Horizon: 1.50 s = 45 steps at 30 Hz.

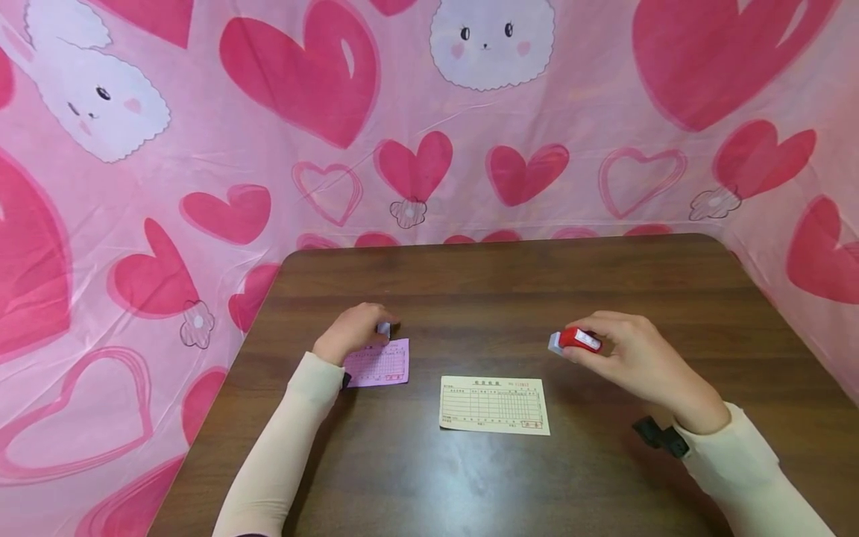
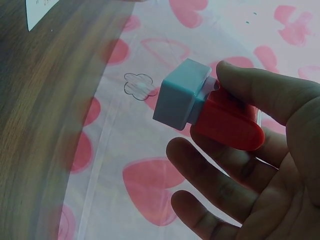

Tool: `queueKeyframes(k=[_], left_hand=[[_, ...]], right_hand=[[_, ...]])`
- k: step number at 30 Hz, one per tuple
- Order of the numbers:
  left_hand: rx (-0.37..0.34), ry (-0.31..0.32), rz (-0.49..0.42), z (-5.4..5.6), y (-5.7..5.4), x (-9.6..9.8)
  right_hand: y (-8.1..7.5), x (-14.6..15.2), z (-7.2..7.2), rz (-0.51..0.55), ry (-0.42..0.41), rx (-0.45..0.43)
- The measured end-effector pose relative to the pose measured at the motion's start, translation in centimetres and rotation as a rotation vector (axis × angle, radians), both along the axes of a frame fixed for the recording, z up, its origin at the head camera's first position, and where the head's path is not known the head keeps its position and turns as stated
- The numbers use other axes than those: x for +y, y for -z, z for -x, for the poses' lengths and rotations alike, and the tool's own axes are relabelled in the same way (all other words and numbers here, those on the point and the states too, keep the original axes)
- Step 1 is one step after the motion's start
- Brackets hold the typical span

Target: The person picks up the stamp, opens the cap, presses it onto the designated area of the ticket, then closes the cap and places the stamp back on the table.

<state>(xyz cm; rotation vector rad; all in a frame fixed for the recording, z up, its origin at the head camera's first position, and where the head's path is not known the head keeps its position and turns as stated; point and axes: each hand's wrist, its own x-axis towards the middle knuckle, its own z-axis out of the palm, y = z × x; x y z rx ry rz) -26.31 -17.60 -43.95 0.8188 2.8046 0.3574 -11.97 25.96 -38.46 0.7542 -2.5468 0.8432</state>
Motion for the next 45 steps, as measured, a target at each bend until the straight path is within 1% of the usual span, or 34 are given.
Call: queueKeyframes(k=[3, 6, 8, 11, 14, 17, 19, 22, 25, 28, 32, 37, 42, 45], left_hand=[[0.001, -0.003, -0.01, 0.0, 0.0, 0.0], [0.009, 0.005, -0.047, -0.1, 0.0, 0.1], [0.021, 0.009, -0.088, -0.1, -0.1, 0.2], [0.073, 0.039, -0.151, -0.3, -0.4, 0.6], [0.136, 0.066, -0.224, -0.9, -1.1, 1.3], [0.215, 0.109, -0.321, -1.8, -2.0, 2.2], [0.292, 0.162, -0.397, -2.4, -2.7, 2.9], [0.448, 0.263, -0.51, -3.1, -3.6, 4.0], [0.583, 0.345, -0.623, -3.7, -4.3, 5.0], [0.681, 0.402, -0.728, -4.3, -4.9, 6.1], [0.779, 0.453, -0.83, -4.9, -5.6, 7.7], [0.876, 0.491, -0.88, -5.4, -6.1, 9.5], [0.939, 0.531, -0.906, -5.9, -6.3, 10.9], [0.957, 0.56, -0.926, -6.3, -6.5, 11.6]], right_hand=[[0.0, -0.1, 0.0, -0.002, 0.006, -0.005], [-0.1, 0.0, 0.1, 0.0, 0.021, -0.031], [-0.1, 0.0, 0.2, 0.006, 0.042, -0.047], [-0.2, 0.0, 0.4, 0.022, 0.084, -0.067], [-0.2, 0.0, 0.5, 0.048, 0.132, -0.086], [-0.3, -0.2, 0.6, 0.089, 0.177, -0.124], [-0.4, -0.5, 0.7, 0.131, 0.201, -0.153], [-0.7, -0.9, 0.8, 0.196, 0.227, -0.185], [-1.0, -1.4, 0.9, 0.258, 0.234, -0.19], [-1.2, -1.9, 1.0, 0.315, 0.228, -0.168], [-1.5, -2.7, 1.2, 0.386, 0.225, -0.122], [-1.8, -3.6, 1.4, 0.441, 0.216, -0.089], [-2.4, -4.2, 1.2, 0.478, 0.189, -0.105], [-2.6, -4.6, 1.1, 0.525, 0.162, -0.125]])
